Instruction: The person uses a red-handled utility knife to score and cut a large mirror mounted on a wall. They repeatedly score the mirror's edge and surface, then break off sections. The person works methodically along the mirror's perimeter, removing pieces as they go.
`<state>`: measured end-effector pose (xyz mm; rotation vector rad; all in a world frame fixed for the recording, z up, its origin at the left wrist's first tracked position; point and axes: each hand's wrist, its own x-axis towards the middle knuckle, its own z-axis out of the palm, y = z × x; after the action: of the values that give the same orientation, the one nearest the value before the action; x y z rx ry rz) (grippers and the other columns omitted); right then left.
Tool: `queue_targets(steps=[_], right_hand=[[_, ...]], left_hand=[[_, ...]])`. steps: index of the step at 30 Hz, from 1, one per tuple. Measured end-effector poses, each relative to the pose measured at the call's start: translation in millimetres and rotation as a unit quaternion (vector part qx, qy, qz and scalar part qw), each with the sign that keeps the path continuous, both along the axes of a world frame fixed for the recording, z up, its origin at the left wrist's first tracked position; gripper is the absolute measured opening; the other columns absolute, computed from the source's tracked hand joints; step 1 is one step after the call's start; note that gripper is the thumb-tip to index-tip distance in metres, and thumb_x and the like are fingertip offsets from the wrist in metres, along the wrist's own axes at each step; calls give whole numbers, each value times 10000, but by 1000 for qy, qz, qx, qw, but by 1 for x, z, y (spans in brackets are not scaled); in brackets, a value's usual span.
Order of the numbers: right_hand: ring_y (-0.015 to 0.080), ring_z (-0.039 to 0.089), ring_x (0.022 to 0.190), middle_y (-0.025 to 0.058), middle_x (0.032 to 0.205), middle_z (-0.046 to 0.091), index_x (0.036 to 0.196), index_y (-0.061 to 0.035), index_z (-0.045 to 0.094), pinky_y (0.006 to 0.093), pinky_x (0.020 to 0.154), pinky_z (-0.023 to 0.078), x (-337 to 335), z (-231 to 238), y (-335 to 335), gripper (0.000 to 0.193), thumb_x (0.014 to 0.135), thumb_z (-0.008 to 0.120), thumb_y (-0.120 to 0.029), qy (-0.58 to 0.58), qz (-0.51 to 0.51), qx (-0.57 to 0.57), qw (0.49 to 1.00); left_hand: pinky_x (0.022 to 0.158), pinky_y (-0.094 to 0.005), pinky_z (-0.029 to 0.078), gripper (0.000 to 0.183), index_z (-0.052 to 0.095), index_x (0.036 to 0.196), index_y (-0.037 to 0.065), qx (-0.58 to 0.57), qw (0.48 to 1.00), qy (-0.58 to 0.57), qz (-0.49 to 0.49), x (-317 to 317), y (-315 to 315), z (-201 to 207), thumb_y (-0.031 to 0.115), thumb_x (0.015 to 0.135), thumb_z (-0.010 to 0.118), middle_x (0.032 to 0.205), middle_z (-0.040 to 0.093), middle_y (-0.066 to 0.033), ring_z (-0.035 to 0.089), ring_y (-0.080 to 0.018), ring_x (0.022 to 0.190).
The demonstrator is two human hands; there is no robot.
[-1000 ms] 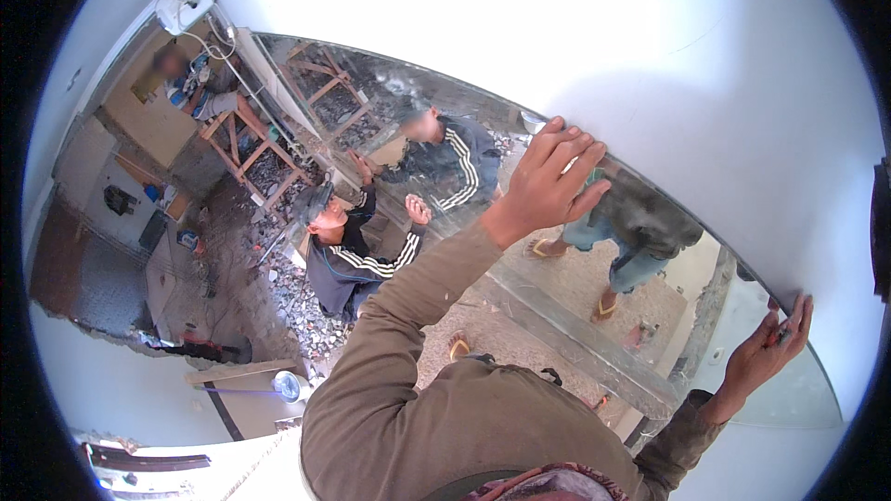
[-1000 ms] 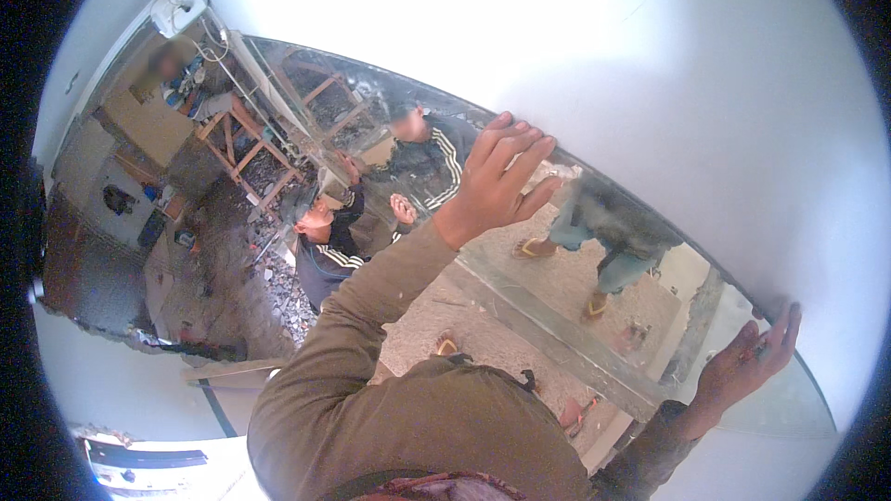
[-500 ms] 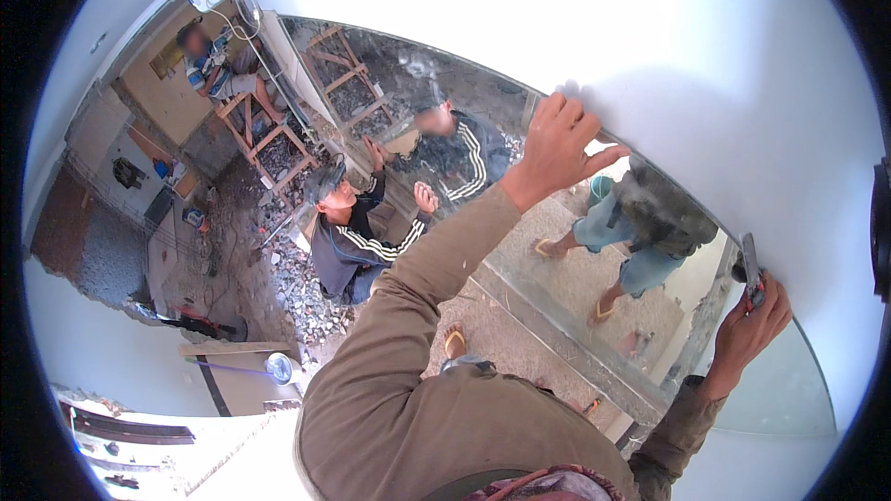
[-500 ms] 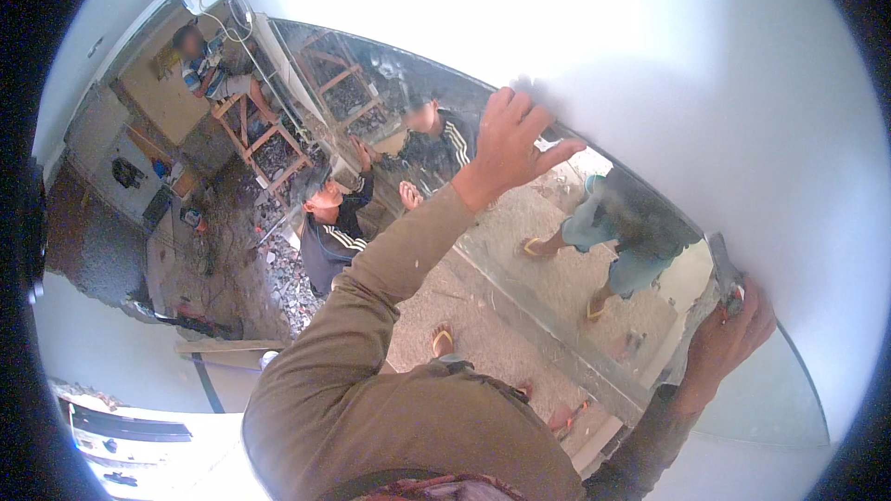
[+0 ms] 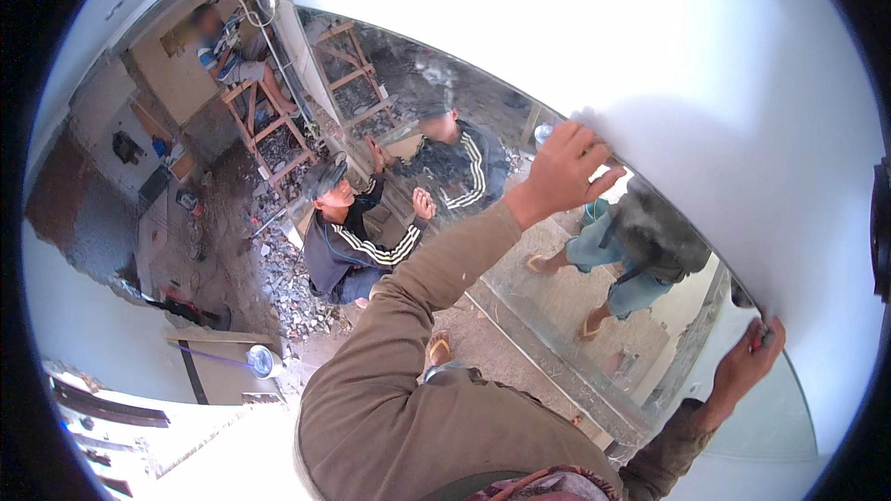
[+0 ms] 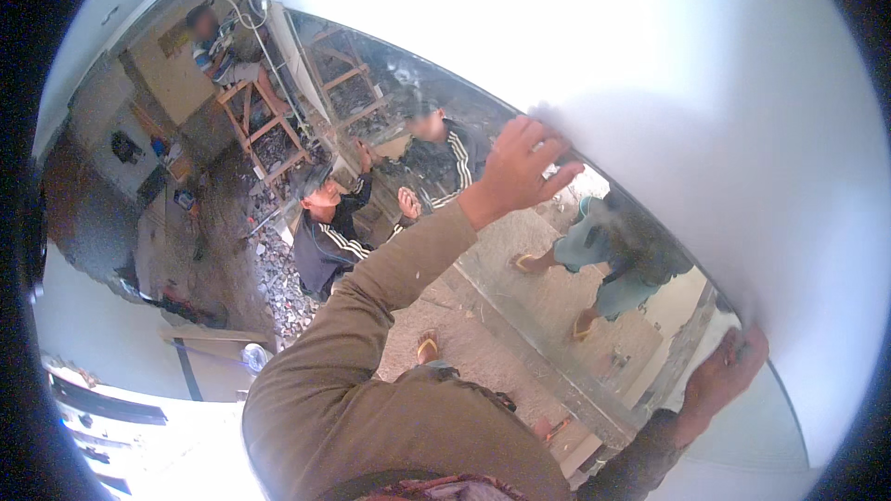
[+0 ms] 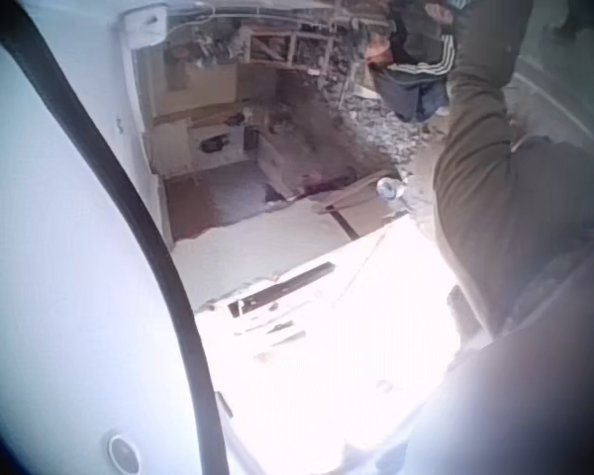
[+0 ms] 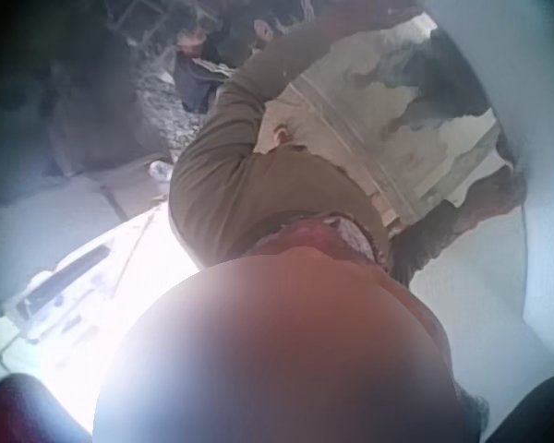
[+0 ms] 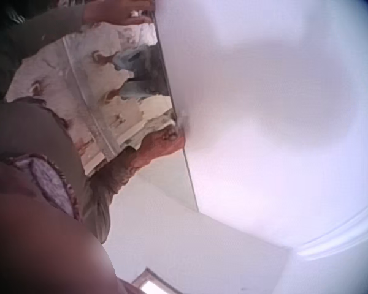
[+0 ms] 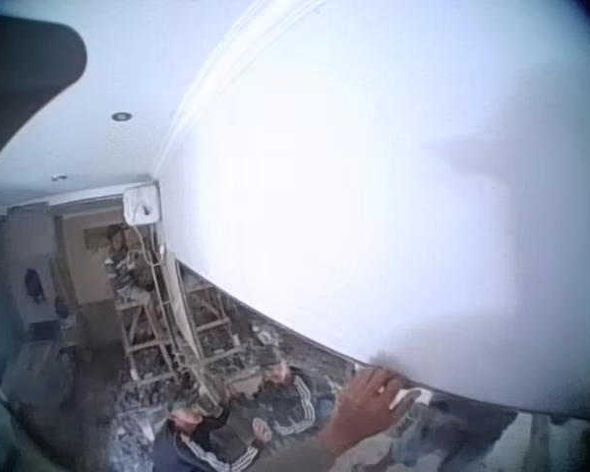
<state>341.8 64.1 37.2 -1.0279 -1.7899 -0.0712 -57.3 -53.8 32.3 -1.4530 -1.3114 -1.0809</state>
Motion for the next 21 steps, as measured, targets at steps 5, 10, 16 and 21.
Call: queue_targets(steps=[5,10,16,21], right_hand=[[382,661,1067,233,1120,674,1260,55,592,428,937,527,-7,39,-18,363,1073,531,-251,-54,29,-114,992],[376,687,1013,250,1098,658,1304,62,576,425,905,544,-60,86,-33,470,1074,518,-344,-184,147,-47,971],[391,679,969,212,1096,658,1326,4,596,434,850,549,-173,158,-70,405,1021,597,-264,-316,256,45,912],[349,666,811,115,960,622,1288,-131,642,450,671,525,-283,192,-94,353,937,681,-141,-368,227,206,878]], left_hand=[[1067,-524,481,517,659,1295,86,0,1000,-18,-3,-18,-11,-12,364,880,794,1246,610,-139,587,-374,1213],[1129,-544,448,542,661,1299,56,19,1000,-20,-6,-40,-14,-17,386,886,779,1248,626,-160,589,-387,1234],[1047,-507,492,499,652,1032,16,29,999,-28,-34,-43,-6,-13,465,845,766,982,589,-125,580,-316,949],[970,-492,497,524,649,1018,26,17,999,-9,-45,-46,-7,-10,498,814,748,983,579,-132,564,-340,961]])
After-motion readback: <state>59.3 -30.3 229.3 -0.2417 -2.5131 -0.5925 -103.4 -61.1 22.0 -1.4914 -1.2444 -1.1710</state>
